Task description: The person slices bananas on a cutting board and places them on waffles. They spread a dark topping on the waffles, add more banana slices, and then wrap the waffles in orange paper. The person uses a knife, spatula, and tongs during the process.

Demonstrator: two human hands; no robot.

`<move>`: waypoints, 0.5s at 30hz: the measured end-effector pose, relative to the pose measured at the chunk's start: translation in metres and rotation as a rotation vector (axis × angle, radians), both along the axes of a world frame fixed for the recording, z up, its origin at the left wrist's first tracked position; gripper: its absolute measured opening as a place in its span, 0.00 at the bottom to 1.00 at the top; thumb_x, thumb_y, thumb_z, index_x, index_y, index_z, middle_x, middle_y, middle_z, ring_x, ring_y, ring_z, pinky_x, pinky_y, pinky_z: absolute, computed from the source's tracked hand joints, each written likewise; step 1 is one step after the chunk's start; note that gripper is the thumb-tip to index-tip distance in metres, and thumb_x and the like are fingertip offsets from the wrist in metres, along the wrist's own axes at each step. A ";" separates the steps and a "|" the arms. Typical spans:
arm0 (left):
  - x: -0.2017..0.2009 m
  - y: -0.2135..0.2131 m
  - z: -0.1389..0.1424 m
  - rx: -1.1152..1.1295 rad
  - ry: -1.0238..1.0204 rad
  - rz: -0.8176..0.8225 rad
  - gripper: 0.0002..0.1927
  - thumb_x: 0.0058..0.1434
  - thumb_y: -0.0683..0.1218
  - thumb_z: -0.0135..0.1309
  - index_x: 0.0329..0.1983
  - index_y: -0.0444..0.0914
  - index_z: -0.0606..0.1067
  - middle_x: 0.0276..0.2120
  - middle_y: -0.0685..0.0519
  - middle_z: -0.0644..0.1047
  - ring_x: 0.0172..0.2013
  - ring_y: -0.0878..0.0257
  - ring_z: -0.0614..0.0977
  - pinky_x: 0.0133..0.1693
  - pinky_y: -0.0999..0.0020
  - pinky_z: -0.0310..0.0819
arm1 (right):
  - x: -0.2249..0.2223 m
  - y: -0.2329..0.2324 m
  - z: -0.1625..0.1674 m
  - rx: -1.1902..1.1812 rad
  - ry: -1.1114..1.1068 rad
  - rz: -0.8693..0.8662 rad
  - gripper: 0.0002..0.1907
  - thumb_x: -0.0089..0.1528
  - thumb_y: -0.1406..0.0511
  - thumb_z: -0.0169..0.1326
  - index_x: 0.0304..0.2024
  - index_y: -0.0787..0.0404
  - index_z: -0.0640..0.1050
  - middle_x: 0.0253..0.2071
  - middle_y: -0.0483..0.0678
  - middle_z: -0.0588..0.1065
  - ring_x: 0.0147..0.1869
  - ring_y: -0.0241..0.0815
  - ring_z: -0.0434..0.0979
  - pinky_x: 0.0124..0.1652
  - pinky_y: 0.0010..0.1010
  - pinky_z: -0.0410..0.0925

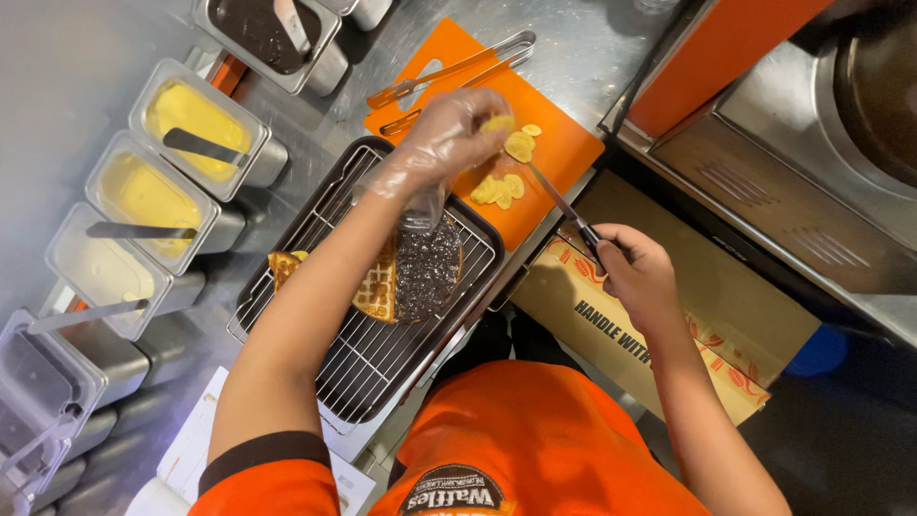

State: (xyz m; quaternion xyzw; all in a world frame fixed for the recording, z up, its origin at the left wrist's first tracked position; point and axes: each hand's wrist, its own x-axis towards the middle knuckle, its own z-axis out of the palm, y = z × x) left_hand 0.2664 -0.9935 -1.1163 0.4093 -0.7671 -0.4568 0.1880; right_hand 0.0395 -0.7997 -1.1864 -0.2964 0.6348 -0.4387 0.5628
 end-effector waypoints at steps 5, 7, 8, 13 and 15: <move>0.047 0.028 0.020 0.487 0.498 0.187 0.13 0.62 0.47 0.61 0.46 0.37 0.77 0.36 0.55 0.79 0.36 0.67 0.81 0.43 0.74 0.79 | -0.004 0.007 0.000 -0.041 -0.039 0.016 0.11 0.67 0.70 0.47 0.47 0.66 0.79 0.26 0.41 0.70 0.23 0.26 0.60 0.23 0.19 0.54; 0.068 0.039 0.027 0.561 0.425 0.233 0.12 0.63 0.47 0.62 0.44 0.35 0.77 0.33 0.54 0.78 0.32 0.66 0.77 0.39 0.74 0.76 | -0.003 0.009 0.000 -0.040 -0.064 0.043 0.11 0.68 0.69 0.47 0.49 0.66 0.79 0.26 0.41 0.70 0.22 0.26 0.60 0.22 0.19 0.54; 0.077 0.043 0.028 0.583 0.362 0.215 0.12 0.64 0.48 0.61 0.44 0.35 0.78 0.32 0.54 0.77 0.30 0.66 0.75 0.36 0.74 0.73 | -0.001 0.009 0.000 -0.040 -0.075 0.056 0.12 0.68 0.69 0.47 0.49 0.66 0.79 0.26 0.41 0.69 0.22 0.26 0.59 0.22 0.19 0.53; 0.107 0.063 0.014 0.602 0.061 0.311 0.15 0.65 0.53 0.55 0.44 0.37 0.78 0.32 0.57 0.78 0.28 0.67 0.73 0.32 0.71 0.70 | 0.016 0.008 0.001 -0.007 0.008 0.218 0.14 0.66 0.68 0.48 0.52 0.65 0.78 0.32 0.41 0.73 0.27 0.26 0.65 0.25 0.19 0.59; 0.112 0.062 0.001 0.432 -0.118 0.173 0.17 0.68 0.55 0.52 0.43 0.36 0.78 0.29 0.54 0.75 0.28 0.65 0.74 0.31 0.67 0.72 | 0.023 0.005 0.003 -0.019 0.047 0.275 0.15 0.65 0.68 0.48 0.53 0.64 0.79 0.34 0.40 0.74 0.30 0.27 0.68 0.26 0.20 0.62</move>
